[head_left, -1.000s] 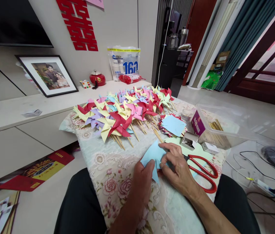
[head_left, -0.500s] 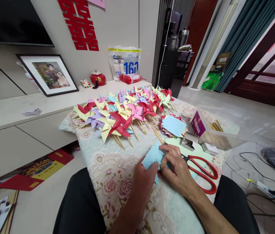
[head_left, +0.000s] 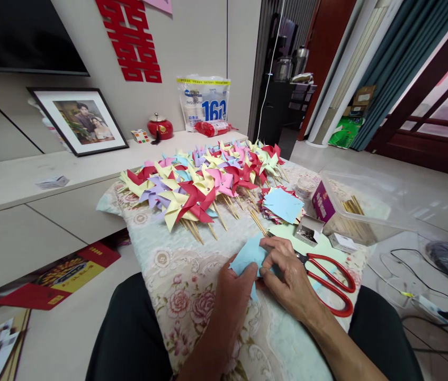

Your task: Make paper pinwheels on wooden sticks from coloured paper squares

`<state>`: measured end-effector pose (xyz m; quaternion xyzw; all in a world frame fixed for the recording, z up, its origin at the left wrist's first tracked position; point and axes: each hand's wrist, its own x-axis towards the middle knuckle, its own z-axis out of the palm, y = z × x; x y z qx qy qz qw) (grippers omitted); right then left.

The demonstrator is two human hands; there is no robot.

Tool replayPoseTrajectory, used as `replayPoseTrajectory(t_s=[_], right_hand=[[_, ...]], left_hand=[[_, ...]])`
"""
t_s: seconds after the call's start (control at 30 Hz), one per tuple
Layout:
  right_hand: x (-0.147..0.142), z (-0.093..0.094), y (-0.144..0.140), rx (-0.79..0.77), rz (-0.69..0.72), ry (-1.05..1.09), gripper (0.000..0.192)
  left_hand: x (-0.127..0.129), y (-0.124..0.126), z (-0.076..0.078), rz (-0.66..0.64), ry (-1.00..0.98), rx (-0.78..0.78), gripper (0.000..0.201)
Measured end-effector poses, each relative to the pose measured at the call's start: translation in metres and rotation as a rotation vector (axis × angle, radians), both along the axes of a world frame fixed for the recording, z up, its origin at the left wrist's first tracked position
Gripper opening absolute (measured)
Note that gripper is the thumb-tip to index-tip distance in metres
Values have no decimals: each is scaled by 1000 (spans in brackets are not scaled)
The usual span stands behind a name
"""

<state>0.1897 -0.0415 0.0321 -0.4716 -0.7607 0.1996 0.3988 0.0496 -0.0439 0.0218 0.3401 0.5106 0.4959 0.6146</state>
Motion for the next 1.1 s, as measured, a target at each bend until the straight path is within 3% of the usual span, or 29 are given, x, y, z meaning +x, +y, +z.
replayPoseTrajectory(t_s=[0.3, 0.4, 0.5, 0.63, 0.83, 0.97, 1.1], right_hand=[[0, -1, 0, 35, 8, -6, 13], [3, -1, -1, 60, -27, 51, 2], [10, -4, -1, 43, -55, 245, 30], [16, -11, 3, -155, 17, 577, 57], [14, -10, 5, -452, 258, 764, 66], [13, -8, 3, -588, 301, 796, 69], [12, -4, -1, -666, 251, 755, 74]], left_hand=[[0, 2, -1, 11, -27, -4, 11], [-4, 1, 5, -28, 0, -27, 9], [-15, 3, 15, -119, 70, -53, 12], [-35, 12, 28, -338, 133, -35, 9], [-50, 29, 41, -674, 393, 48, 5], [-48, 35, 55, -714, 647, 190, 8], [-45, 38, 70, -740, 855, 263, 17]])
